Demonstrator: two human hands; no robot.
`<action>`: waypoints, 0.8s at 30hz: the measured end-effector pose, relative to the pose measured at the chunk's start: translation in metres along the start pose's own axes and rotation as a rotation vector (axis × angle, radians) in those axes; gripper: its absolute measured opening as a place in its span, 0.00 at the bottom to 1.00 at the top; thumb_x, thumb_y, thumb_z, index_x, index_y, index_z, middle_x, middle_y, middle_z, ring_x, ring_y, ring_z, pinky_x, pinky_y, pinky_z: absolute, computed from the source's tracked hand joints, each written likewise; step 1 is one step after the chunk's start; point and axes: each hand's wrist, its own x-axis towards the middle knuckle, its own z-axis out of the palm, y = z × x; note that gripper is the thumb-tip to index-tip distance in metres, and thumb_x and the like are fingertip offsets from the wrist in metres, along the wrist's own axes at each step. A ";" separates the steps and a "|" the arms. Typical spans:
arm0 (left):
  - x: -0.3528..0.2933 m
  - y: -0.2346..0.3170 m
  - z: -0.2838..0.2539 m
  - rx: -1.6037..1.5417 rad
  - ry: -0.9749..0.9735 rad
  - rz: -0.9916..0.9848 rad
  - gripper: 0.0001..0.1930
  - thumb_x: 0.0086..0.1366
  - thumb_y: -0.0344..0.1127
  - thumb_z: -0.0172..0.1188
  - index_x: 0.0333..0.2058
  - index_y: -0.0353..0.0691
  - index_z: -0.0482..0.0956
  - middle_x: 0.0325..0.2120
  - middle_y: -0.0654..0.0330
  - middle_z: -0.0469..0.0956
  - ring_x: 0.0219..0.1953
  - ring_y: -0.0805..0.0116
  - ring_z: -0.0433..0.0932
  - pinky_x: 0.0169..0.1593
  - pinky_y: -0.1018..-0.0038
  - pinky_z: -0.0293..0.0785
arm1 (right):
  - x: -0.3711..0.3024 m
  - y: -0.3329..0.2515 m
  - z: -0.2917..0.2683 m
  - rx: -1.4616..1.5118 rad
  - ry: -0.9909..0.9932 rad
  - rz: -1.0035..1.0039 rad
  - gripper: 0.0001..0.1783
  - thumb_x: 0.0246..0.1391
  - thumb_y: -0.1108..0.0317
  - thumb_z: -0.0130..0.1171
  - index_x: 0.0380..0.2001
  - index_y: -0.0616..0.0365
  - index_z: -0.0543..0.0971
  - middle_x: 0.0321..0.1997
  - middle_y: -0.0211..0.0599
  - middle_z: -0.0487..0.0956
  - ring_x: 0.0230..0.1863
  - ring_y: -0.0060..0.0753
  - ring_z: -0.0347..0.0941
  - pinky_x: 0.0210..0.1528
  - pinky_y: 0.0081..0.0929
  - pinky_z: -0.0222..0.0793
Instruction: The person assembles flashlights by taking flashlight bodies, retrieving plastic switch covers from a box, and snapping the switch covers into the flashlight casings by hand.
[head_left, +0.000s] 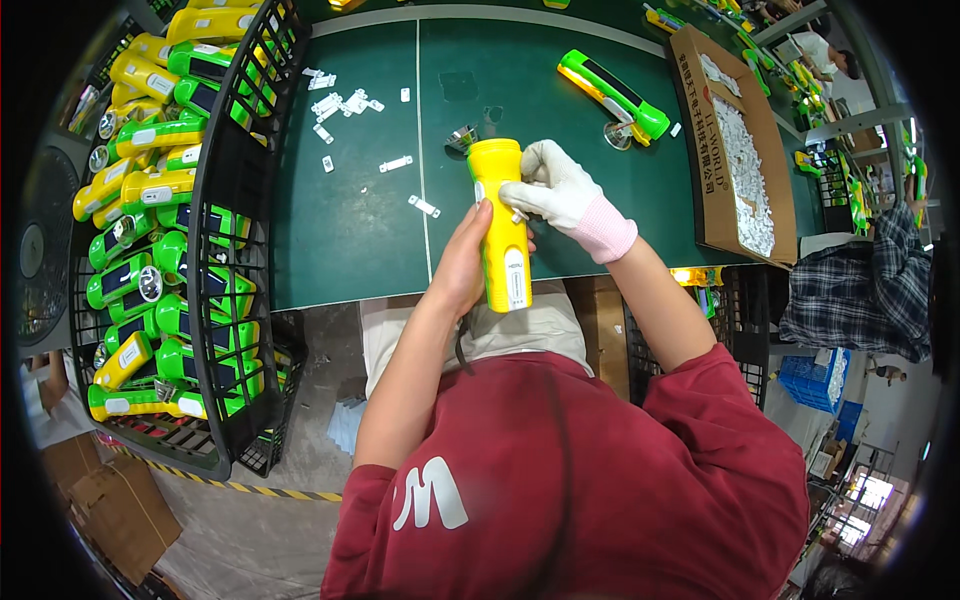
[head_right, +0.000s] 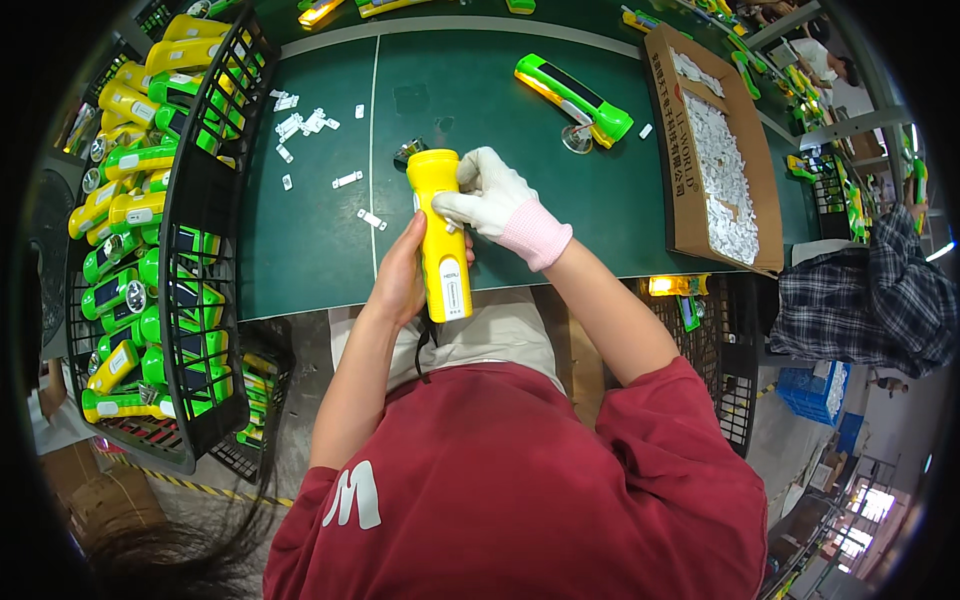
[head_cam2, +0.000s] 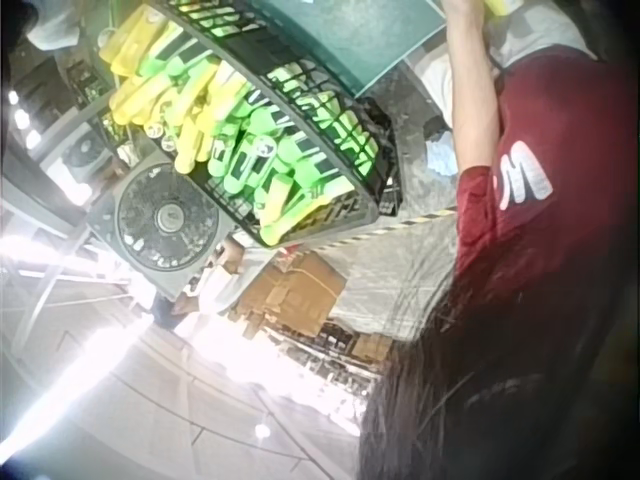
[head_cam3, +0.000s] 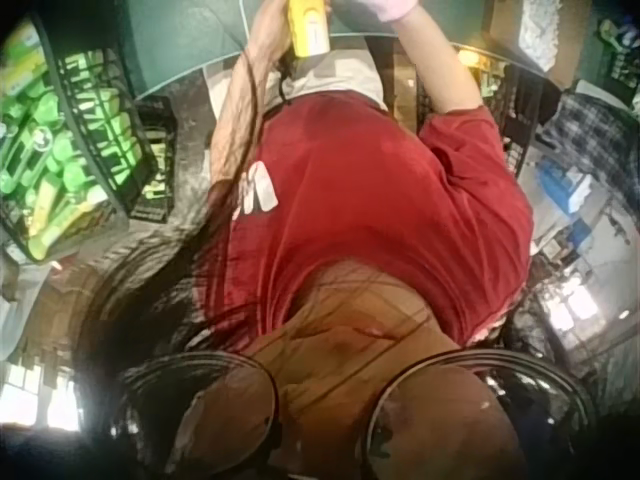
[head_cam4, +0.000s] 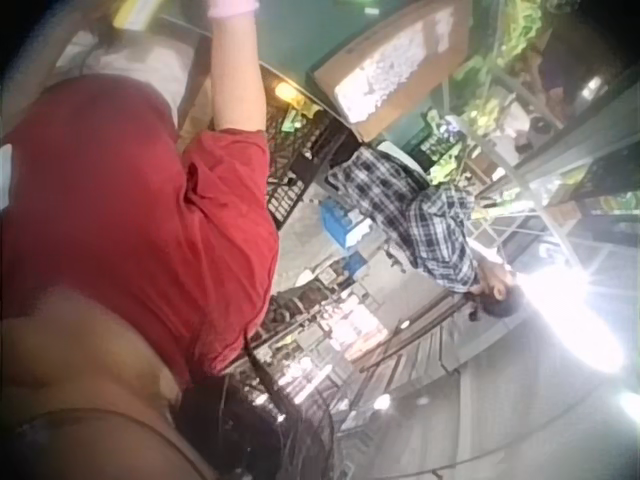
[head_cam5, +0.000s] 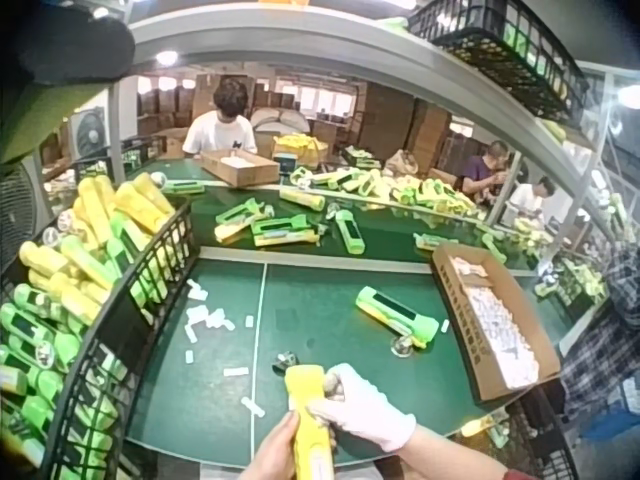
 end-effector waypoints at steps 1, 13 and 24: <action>-0.001 0.000 0.000 0.000 0.002 -0.001 0.18 0.70 0.48 0.34 0.45 0.40 0.64 0.32 0.55 0.73 0.33 0.66 0.76 0.39 0.70 0.74 | -0.001 -0.003 0.001 0.001 -0.001 0.002 0.17 0.47 0.68 0.62 0.34 0.60 0.65 0.25 0.29 0.71 0.26 0.14 0.67 0.27 0.15 0.65; -0.001 -0.002 0.000 0.046 0.031 0.011 0.20 0.70 0.49 0.32 0.46 0.38 0.64 0.33 0.53 0.73 0.35 0.64 0.76 0.42 0.68 0.74 | 0.003 0.007 0.005 0.100 -0.029 -0.048 0.15 0.48 0.70 0.61 0.33 0.58 0.65 0.25 0.26 0.69 0.26 0.13 0.65 0.28 0.13 0.63; -0.001 -0.008 -0.008 0.016 0.009 0.085 0.21 0.70 0.49 0.34 0.50 0.39 0.62 0.37 0.55 0.72 0.35 0.65 0.75 0.42 0.68 0.73 | -0.006 0.004 0.029 0.130 0.108 -0.063 0.16 0.51 0.65 0.57 0.37 0.59 0.64 0.27 0.28 0.68 0.27 0.13 0.63 0.29 0.15 0.63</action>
